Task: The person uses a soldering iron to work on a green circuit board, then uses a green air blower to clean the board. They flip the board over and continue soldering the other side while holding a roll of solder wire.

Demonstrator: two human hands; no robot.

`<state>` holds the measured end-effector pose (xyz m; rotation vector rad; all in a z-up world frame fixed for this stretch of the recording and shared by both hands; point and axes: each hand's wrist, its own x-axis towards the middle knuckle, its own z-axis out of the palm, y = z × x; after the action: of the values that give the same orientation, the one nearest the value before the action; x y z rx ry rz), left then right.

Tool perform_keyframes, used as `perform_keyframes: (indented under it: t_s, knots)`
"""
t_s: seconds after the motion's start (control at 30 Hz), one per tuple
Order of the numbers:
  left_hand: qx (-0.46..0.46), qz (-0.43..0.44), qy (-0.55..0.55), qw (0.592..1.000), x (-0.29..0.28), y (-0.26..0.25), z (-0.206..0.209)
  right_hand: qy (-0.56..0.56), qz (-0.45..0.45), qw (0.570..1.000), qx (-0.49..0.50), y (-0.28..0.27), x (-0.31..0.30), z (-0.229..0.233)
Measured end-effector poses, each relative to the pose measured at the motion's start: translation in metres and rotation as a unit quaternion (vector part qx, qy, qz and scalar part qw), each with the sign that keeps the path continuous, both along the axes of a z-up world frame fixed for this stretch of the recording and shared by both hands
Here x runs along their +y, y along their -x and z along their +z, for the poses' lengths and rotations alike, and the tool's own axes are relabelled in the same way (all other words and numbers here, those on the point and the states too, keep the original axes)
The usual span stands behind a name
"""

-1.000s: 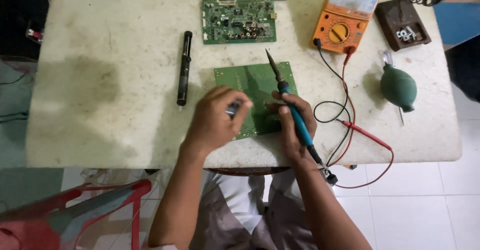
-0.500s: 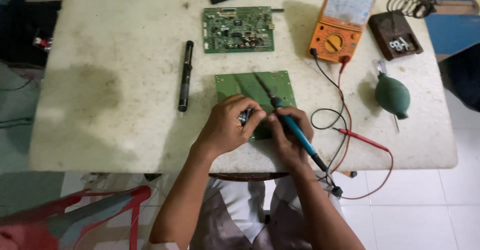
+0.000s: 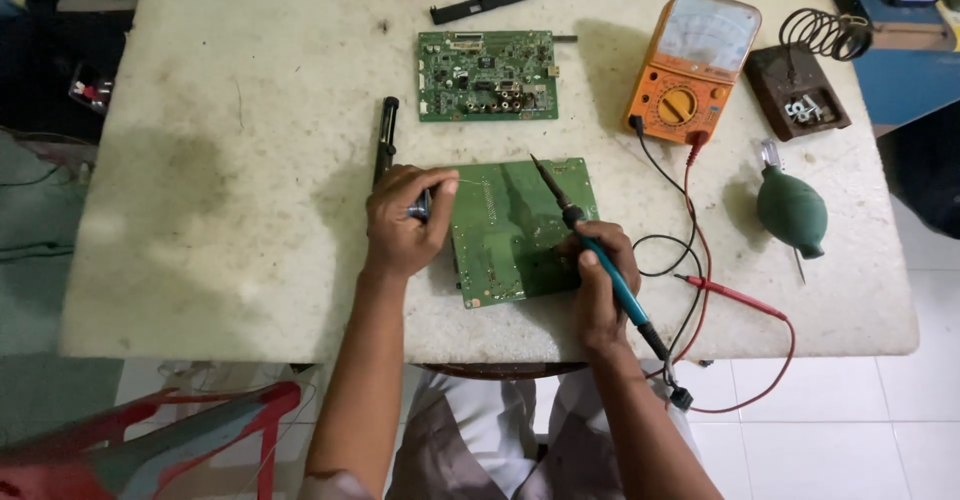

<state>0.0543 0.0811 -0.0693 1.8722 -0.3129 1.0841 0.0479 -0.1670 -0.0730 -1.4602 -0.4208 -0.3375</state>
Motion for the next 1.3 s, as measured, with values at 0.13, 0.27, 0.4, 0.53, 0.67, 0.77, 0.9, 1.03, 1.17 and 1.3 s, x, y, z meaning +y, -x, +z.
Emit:
perform_keyframes:
  t_s: [0.13, 0.27, 0.4, 0.53, 0.67, 0.77, 0.9, 1.03, 1.17, 1.3]
  knots:
    - [-0.037, 0.033, -0.013, 0.999, -0.002, -0.002, 0.012, 0.021, 0.01, 0.999, 0.034, 0.01, 0.003, 0.011]
    - [-0.019, 0.029, -0.028, 0.999, -0.003, -0.004, 0.005, 0.022, 0.002, 0.999, 0.029, 0.012, 0.006, 0.014]
    - [0.004, 0.022, -0.017, 1.0, -0.003, -0.005, -0.005, 0.022, -0.012, 1.0, 0.013, 0.011, 0.01, 0.016]
    - [0.008, 0.035, -0.032, 0.999, -0.006, 0.003, 0.013, -0.038, -0.014, 0.998, 0.039, 0.011, 0.011, 0.018]
    - [0.04, -0.002, -0.02, 0.999, -0.009, 0.003, 0.014, 0.027, -0.036, 0.999, 0.023, -0.001, 0.007, 0.031]
    - [0.039, -0.004, -0.013, 0.999, -0.009, 0.0, 0.0, 0.032, -0.012, 0.999, 0.019, -0.008, 0.007, 0.026]
    - [0.013, 0.018, 0.004, 1.0, -0.008, -0.007, -0.007, -0.028, 0.001, 0.999, 0.041, -0.016, 0.0, 0.003]
    - [0.025, 0.021, -0.003, 0.999, -0.006, -0.007, -0.006, -0.047, -0.003, 0.998, 0.03, -0.016, 0.004, 0.014]
    - [0.047, 0.002, 0.001, 0.999, -0.008, -0.001, 0.007, -0.044, 0.01, 0.999, 0.023, -0.013, 0.006, 0.015]
    - [0.056, 0.001, -0.013, 0.998, -0.006, -0.003, 0.001, -0.047, 0.022, 0.998, 0.028, -0.013, 0.008, 0.009]
